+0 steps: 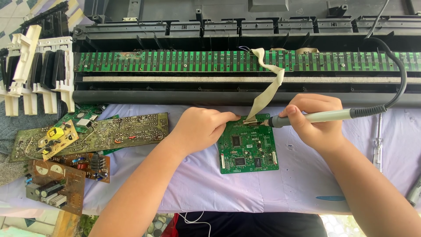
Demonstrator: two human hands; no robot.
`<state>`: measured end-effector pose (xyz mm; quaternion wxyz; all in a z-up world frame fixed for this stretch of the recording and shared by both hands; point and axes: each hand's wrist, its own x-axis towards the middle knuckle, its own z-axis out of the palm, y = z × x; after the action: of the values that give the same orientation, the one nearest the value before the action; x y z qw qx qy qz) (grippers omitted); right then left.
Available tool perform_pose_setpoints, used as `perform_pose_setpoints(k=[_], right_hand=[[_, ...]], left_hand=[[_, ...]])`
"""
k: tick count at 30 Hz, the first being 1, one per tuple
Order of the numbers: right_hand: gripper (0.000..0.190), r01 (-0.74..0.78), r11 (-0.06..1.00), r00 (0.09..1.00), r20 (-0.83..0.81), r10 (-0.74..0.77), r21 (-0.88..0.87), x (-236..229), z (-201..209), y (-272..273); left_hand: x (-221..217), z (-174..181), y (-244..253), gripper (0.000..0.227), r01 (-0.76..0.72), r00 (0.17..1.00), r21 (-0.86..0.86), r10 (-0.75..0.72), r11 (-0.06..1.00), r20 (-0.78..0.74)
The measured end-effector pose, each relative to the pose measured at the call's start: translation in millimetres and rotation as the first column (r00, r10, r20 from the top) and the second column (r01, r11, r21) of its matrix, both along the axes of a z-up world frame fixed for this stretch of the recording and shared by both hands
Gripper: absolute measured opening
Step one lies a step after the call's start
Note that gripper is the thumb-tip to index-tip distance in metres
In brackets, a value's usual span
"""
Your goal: The person uses a soldering iron to work on a green circuit board placed on a white cloth. They hold the board steady with one hand while applying the soldering iron to various points on the board. Other electronic components and a disassembled device casing are visible on the table.
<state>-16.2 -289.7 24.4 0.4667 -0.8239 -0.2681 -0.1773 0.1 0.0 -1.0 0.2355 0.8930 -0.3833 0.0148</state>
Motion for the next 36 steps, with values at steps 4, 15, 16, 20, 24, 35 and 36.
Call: perform_pose_setpoints(k=[4, 15, 16, 20, 24, 35, 36], right_hand=[[0.041, 0.008, 1.000, 1.000, -0.013, -0.009, -0.018, 0, 3, -2], [0.040, 0.032, 0.999, 0.999, -0.023, -0.032, 0.002, 2, 4, -7], [0.040, 0.033, 0.999, 0.999, -0.022, -0.033, 0.003, 2, 4, -8], [0.043, 0.063, 0.998, 0.997, -0.050, -0.062, 0.028, 2, 3, -8], [0.044, 0.058, 0.997, 0.991, -0.122, -0.051, 0.059, 1, 4, -2], [0.039, 0.060, 0.995, 0.985, -0.164, -0.045, 0.085, 11, -1, -7], [0.038, 0.058, 0.995, 0.987, -0.155, -0.044, 0.085, 11, 1, -6]], left_hand=[[0, 1, -1, 0.039, -0.013, 1.000, 0.011, 0.013, 1.000, -0.002], [0, 0, 0, 0.039, -0.011, 1.000, 0.005, 0.011, 1.000, -0.005], [0, 0, 0, 0.039, -0.010, 1.000, 0.005, 0.010, 1.000, -0.004], [0, 0, 0, 0.040, -0.011, 1.000, 0.010, 0.011, 1.000, -0.002], [0, 0, 0, 0.040, -0.008, 1.000, 0.022, 0.008, 1.000, 0.001], [-9, 5, -3, 0.029, -0.092, 0.993, -0.044, 0.095, 0.995, 0.069], [-9, 6, -3, 0.029, -0.092, 0.993, -0.042, 0.095, 0.995, 0.071]])
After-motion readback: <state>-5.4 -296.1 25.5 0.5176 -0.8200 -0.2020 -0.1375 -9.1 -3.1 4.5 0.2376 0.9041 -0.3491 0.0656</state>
